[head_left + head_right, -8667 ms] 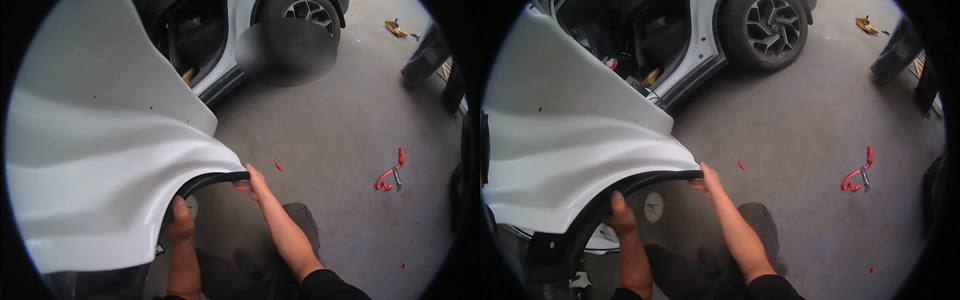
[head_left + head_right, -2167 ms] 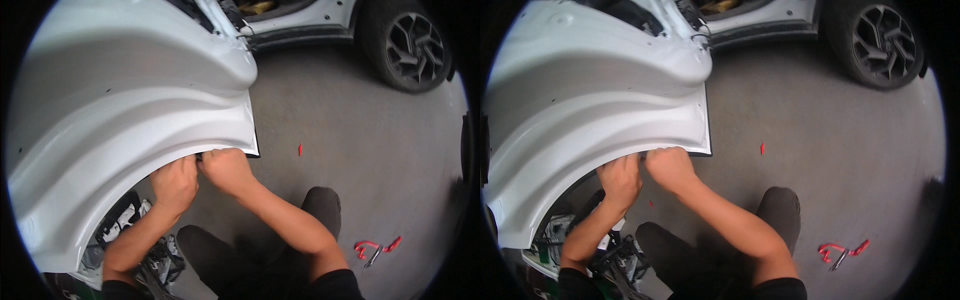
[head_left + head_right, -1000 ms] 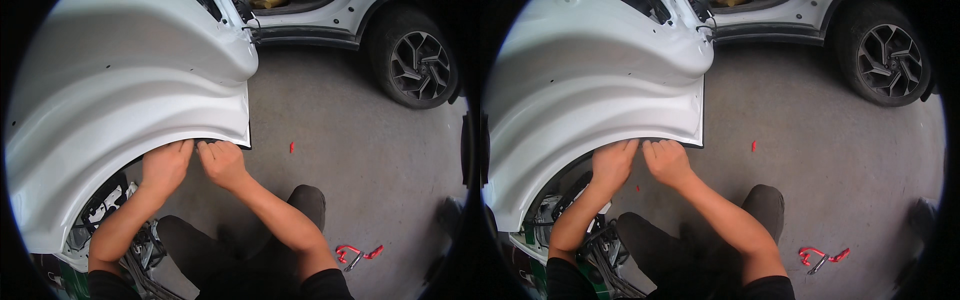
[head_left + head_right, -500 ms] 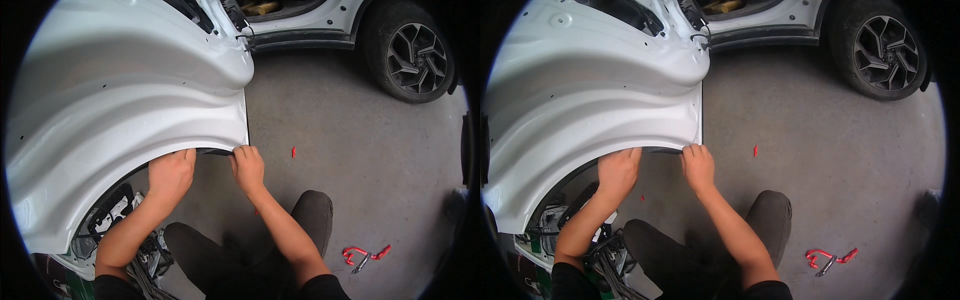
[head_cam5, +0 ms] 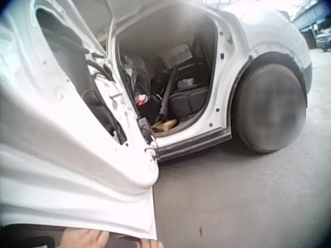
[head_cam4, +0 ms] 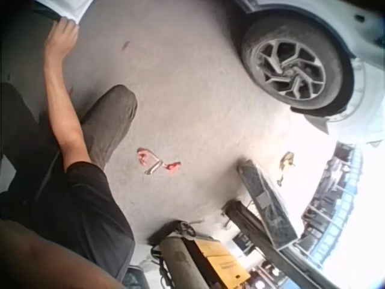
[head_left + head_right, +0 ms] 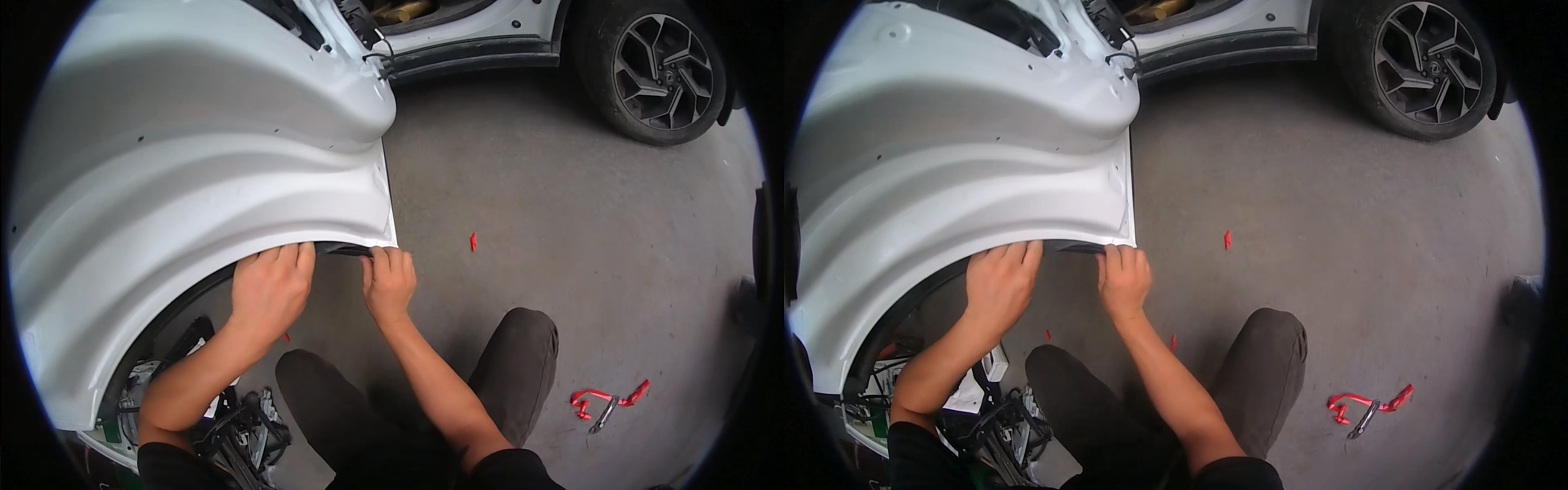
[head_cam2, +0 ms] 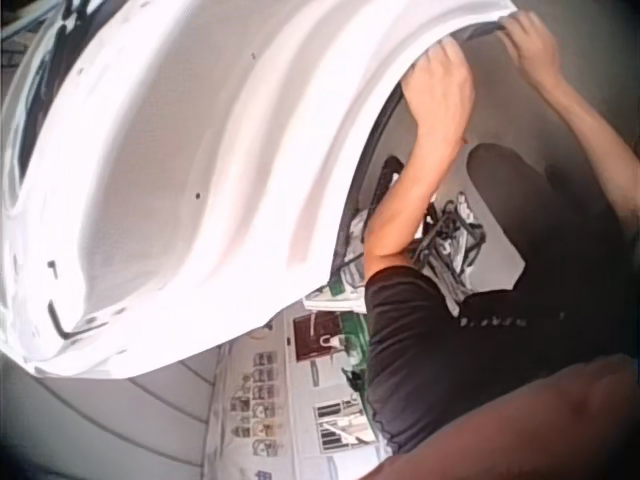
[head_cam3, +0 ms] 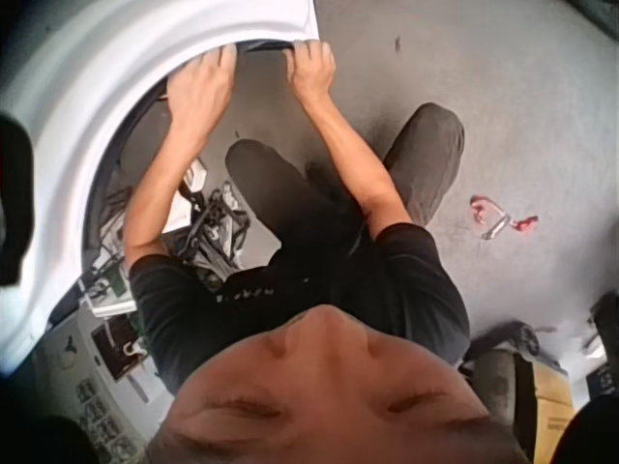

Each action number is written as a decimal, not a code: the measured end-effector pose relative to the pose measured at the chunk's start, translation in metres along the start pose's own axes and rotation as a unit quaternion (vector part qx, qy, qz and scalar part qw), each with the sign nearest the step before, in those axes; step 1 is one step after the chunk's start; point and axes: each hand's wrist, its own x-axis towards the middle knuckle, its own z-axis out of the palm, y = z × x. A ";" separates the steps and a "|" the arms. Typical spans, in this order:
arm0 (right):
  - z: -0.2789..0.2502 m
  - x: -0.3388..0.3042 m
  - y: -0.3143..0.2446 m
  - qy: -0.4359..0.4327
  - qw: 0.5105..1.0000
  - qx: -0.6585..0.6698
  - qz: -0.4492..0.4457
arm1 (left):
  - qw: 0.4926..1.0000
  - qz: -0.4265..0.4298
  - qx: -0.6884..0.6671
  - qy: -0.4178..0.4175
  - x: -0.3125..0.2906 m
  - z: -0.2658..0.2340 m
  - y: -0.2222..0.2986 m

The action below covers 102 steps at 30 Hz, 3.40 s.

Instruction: The person installs a black rubber weather stripping along the edge of a white car door. They align and press the strip into place along the door's perimeter, adjusting it to fit the contours of the door frame.

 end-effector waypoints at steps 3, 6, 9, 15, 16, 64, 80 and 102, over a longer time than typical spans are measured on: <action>0.001 0.000 0.000 0.012 1.000 0.000 0.001 | 1.000 -0.009 -0.006 -0.030 0.001 0.003 0.003; 0.004 0.000 0.001 0.023 1.000 0.006 -0.004 | 1.000 -0.014 -0.018 -0.017 -0.002 0.008 0.001; 0.011 -0.006 -0.002 0.029 1.000 0.012 0.001 | 0.999 -0.002 -0.027 0.026 -0.002 0.018 0.006; 0.003 -0.006 -0.002 0.029 0.999 0.023 0.014 | 0.998 0.002 -0.062 0.021 -0.004 0.023 0.011; 0.003 -0.006 -0.002 0.026 0.999 0.026 0.011 | 0.997 0.004 -0.071 0.010 -0.005 0.020 0.008; -0.004 0.003 0.006 -0.008 0.999 0.027 -0.034 | 0.984 -0.005 -0.082 0.158 -0.009 0.074 0.033; -0.020 0.048 0.011 -0.144 0.931 -0.128 -0.310 | 0.981 -0.014 -0.074 0.177 -0.008 0.084 0.035; -0.024 0.061 0.019 -0.172 0.942 -0.019 -0.289 | 0.992 0.054 -0.109 -0.031 -0.044 -0.003 0.062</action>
